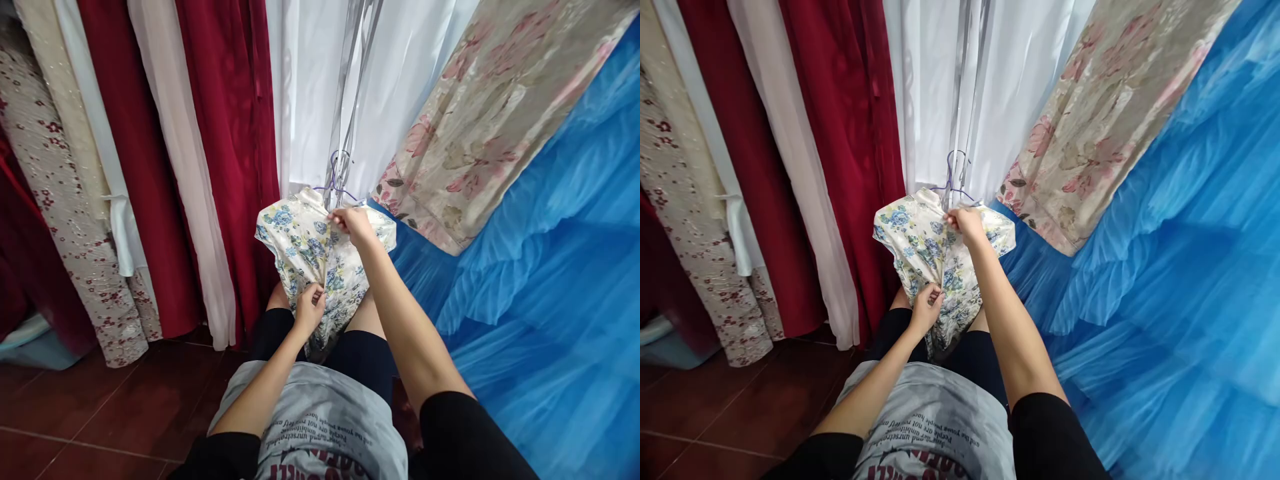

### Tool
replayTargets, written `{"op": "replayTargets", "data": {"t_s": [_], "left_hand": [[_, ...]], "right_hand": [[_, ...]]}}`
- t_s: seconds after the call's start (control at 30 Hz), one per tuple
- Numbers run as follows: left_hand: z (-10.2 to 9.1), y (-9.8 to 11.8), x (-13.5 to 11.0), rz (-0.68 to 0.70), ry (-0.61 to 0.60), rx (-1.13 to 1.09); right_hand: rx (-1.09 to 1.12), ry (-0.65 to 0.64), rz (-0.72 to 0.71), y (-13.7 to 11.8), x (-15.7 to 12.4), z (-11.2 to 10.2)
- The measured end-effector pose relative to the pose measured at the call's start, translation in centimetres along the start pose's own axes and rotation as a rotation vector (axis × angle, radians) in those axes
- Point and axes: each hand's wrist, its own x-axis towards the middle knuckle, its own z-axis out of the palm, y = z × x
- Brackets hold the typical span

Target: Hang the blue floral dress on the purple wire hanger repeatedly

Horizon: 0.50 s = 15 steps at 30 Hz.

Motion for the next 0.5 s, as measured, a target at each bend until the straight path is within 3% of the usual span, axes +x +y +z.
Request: {"op": "replayTargets", "data": {"t_s": [0.17,0.27,0.37,0.43,0.5], "left_hand": [[-1.4,-2.0,0.3,0.017,-0.192,0.038],[-3.4,-1.9,2.4,0.03,-0.29,0.05],[-5.7,1.0,7.0,0.085,-0.232,0.057],[-6.9,4.5,10.8,0.206,-0.055,0.091],[-7.7,8.2,14.6,0.354,0.007,0.155]], "right_hand": [[0.082,0.1,-0.05,-1.1,1.1,0.3],[0.163,0.07,-0.077,-0.4,0.0,-0.2],[0.182,-0.003,-0.073,0.2,-0.9,-0.5],[0.162,-0.031,-0.067,0.4,-1.3,-0.6],[0.141,-0.044,-0.088,0.4,-1.5,-0.7]]}}
